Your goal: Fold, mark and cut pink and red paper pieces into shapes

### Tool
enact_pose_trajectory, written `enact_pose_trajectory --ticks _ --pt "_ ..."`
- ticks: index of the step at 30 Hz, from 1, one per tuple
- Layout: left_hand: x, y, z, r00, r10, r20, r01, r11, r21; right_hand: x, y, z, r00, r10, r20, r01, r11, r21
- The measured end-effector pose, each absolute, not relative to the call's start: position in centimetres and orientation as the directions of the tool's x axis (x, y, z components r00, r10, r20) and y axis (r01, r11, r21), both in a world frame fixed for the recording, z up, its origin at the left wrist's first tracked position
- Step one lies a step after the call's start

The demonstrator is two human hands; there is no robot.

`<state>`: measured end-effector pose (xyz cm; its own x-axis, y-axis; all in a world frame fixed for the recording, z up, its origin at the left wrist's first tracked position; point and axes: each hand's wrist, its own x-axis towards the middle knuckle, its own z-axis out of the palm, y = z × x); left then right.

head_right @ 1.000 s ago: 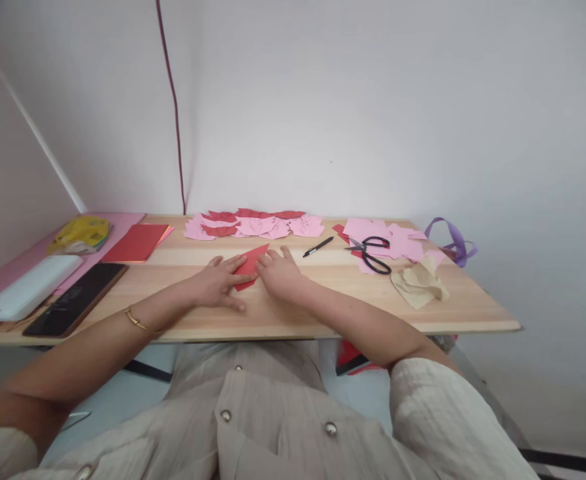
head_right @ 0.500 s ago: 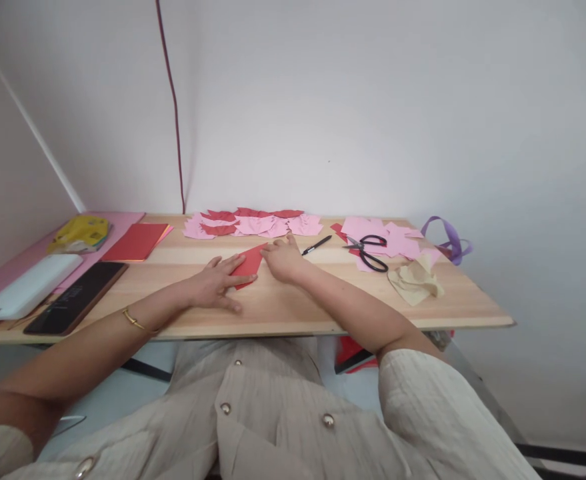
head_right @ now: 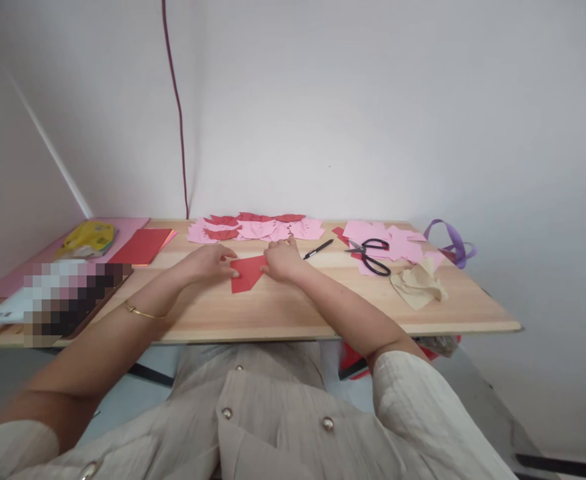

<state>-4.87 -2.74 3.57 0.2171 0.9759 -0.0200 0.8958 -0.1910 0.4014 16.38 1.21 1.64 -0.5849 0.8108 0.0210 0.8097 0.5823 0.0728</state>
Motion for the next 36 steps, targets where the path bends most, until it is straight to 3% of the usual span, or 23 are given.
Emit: enact_pose_trajectory --ticks 4,10,13,16,20,24,27,32,36 --pt "-3.9 -0.4 3.8 0.176 0.984 -0.018 0.911 -0.156 0.383 16.4 1.9 1.4 -0.579 0.815 0.006 0.809 0.575 -0.126" --pt "-2.8 0.6 2.5 0.073 0.972 0.223 0.722 -0.206 0.660 17.0 2.9 1.4 -0.555 0.826 -0.100 0.817 0.519 -0.253" --pt "-2.9 0.5 1.5 0.006 0.963 0.269 0.526 -0.232 0.818 17.9 3.2 1.4 -0.597 0.788 -0.152 0.754 0.487 -0.441" --pt "-3.1 0.4 1.3 -0.076 0.974 0.212 0.232 -0.190 0.954 18.8 3.4 1.2 -0.592 0.802 -0.079 0.599 0.372 -0.709" --pt "-2.9 0.1 1.7 -0.070 0.991 0.116 -0.116 -0.124 0.986 18.8 3.5 1.0 -0.410 0.910 0.052 0.310 0.193 -0.931" --pt "-2.3 -0.2 1.4 0.094 0.996 -0.007 -0.244 0.030 0.969 17.9 3.4 1.0 -0.323 0.944 0.065 -0.013 0.064 -0.998" --pt "-2.0 0.1 0.7 -0.003 1.000 -0.015 -0.279 0.013 0.960 17.3 3.2 0.7 -0.313 0.946 0.082 -0.168 0.029 -0.985" --pt "-2.3 0.8 0.2 -0.110 0.994 0.026 -0.379 -0.066 0.923 17.0 2.8 0.2 -0.440 0.892 0.102 -0.133 0.048 -0.990" --pt "-2.3 0.6 0.4 -0.091 0.994 0.057 -0.374 -0.088 0.923 16.8 3.0 0.1 -0.391 0.901 0.191 -0.151 0.142 -0.978"
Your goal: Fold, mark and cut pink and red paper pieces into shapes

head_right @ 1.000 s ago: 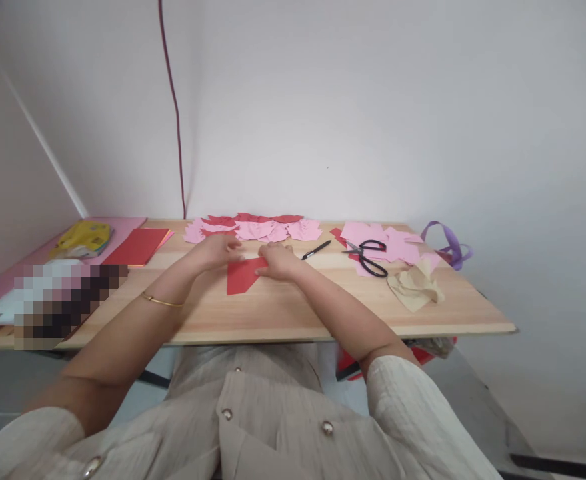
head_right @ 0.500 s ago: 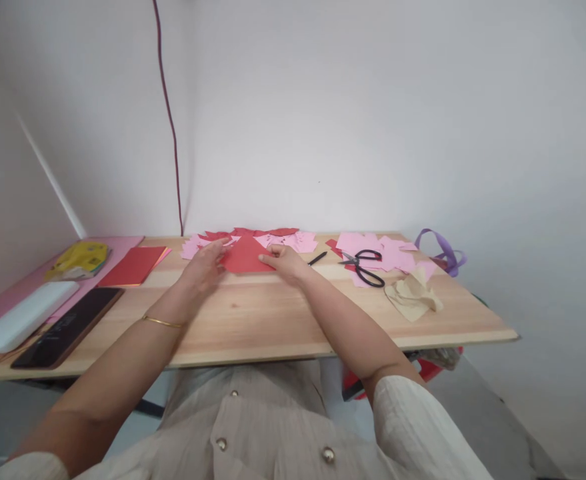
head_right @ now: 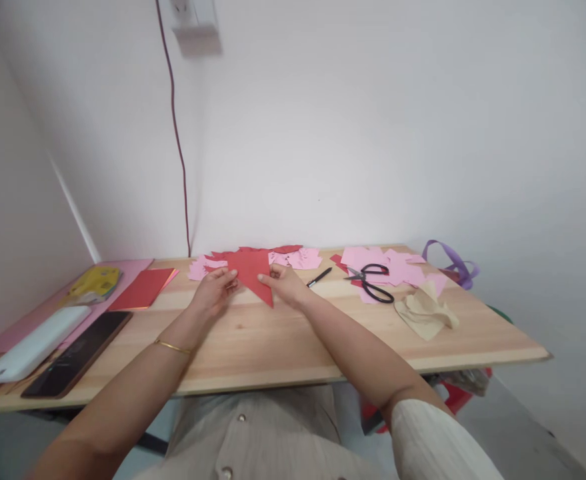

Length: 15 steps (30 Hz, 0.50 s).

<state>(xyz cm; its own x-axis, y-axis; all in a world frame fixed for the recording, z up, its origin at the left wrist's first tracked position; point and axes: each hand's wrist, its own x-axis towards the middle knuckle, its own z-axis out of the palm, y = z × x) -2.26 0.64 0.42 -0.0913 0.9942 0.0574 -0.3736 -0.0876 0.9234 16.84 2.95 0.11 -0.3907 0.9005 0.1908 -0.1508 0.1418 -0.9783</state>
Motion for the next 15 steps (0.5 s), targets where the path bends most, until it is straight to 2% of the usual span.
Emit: enact_pose_trajectory --ticks 3,6,11,15 --pt "-2.1 0.4 0.6 -0.072 0.996 0.061 -0.354 -0.083 0.932 16.9 3.2 0.2 -0.328 0.913 0.244 -0.173 0.196 -0.965" --pt "-2.1 0.2 0.7 -0.074 0.995 0.074 -0.353 -0.096 0.931 17.1 3.4 0.2 -0.331 0.913 0.237 -0.187 0.183 -0.965" --pt "-2.2 0.1 1.2 -0.062 0.996 0.066 -0.370 -0.085 0.925 17.5 3.2 0.7 -0.377 0.901 0.216 -0.188 0.154 -0.970" --pt "-2.1 0.0 1.5 -0.085 0.996 0.017 -0.449 -0.054 0.892 17.5 2.8 1.1 -0.470 0.851 0.236 -0.217 0.148 -0.965"
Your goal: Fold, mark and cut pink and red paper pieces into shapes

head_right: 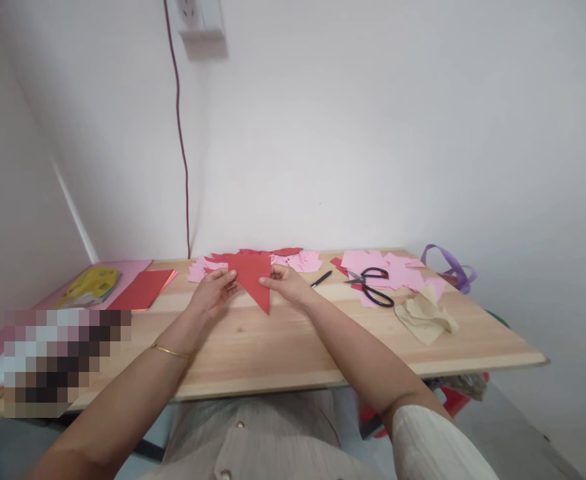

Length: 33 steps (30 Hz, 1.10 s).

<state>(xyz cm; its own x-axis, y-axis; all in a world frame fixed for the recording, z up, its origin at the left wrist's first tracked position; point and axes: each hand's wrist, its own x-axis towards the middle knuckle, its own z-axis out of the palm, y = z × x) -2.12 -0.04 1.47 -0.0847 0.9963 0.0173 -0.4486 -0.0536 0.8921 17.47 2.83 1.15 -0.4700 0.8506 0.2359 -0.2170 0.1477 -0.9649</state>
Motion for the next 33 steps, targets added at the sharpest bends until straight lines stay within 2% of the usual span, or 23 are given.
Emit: enact_pose_trajectory --ticks 8,17,28,33 --pt "-1.90 -0.10 1.75 -0.123 0.992 0.013 -0.531 -0.077 0.844 17.40 3.22 0.66 -0.463 0.853 0.240 -0.136 0.199 -0.971" --pt "-1.97 -0.26 1.23 0.025 0.998 -0.059 -0.387 0.064 0.920 17.50 3.01 0.98 -0.461 0.849 0.259 -0.141 0.219 -0.966" --pt "-1.85 -0.08 1.41 -0.080 0.996 0.024 -0.489 -0.060 0.870 17.51 2.92 1.07 -0.466 0.846 0.259 -0.110 0.235 -0.966" --pt "-2.07 -0.19 1.63 -0.054 0.998 0.007 -0.451 -0.031 0.892 17.43 2.99 0.99 -0.415 0.867 0.275 -0.122 0.246 -0.962"
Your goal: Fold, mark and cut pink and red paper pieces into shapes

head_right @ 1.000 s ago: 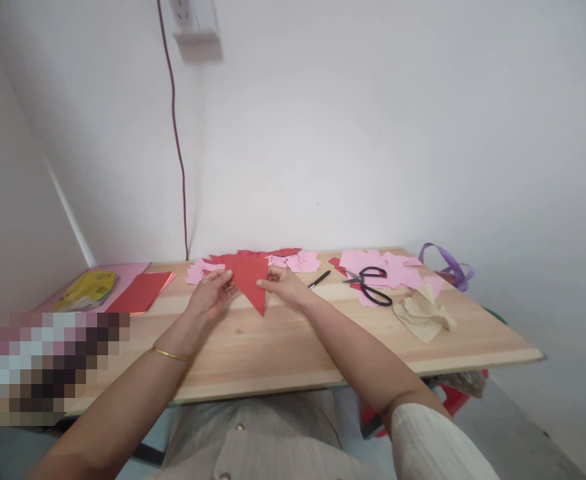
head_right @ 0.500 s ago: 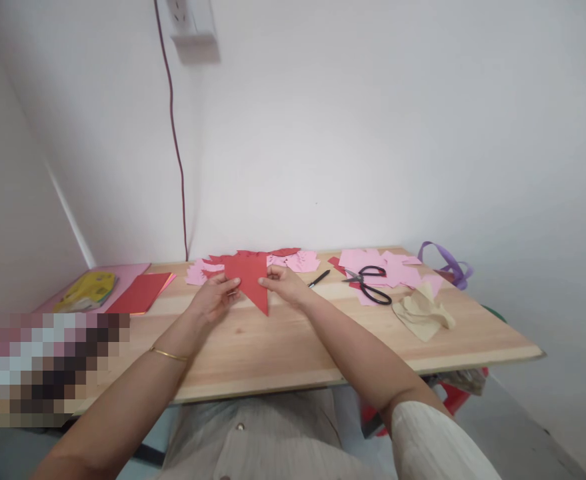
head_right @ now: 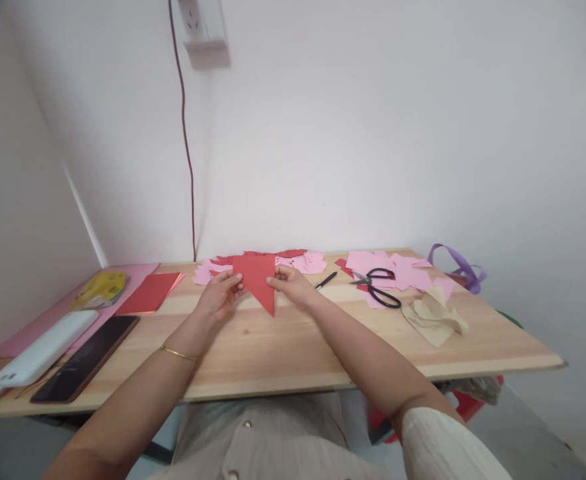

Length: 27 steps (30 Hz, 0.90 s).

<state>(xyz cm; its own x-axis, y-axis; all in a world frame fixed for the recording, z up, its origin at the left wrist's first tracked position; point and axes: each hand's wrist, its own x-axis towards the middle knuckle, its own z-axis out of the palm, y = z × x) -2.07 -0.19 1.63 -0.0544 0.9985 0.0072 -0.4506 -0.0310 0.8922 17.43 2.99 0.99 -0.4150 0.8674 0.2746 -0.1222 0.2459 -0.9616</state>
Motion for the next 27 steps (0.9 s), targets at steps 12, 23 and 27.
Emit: enact_pose_trajectory --ticks 12,23,27 --pt "-2.01 -0.29 1.66 -0.031 0.999 0.026 -0.334 -0.035 0.942 17.86 3.20 0.81 -0.382 0.882 0.278 -0.054 0.279 -0.959" --pt "-1.96 -0.37 1.72 -0.016 1.000 0.025 -0.314 -0.028 0.949 17.95 3.11 1.40 -0.305 0.899 0.316 0.075 0.353 -0.933" --pt "-2.04 -0.36 1.67 -0.019 1.000 0.017 -0.314 -0.022 0.949 17.97 2.93 1.57 -0.340 0.899 0.274 -0.003 0.290 -0.957"
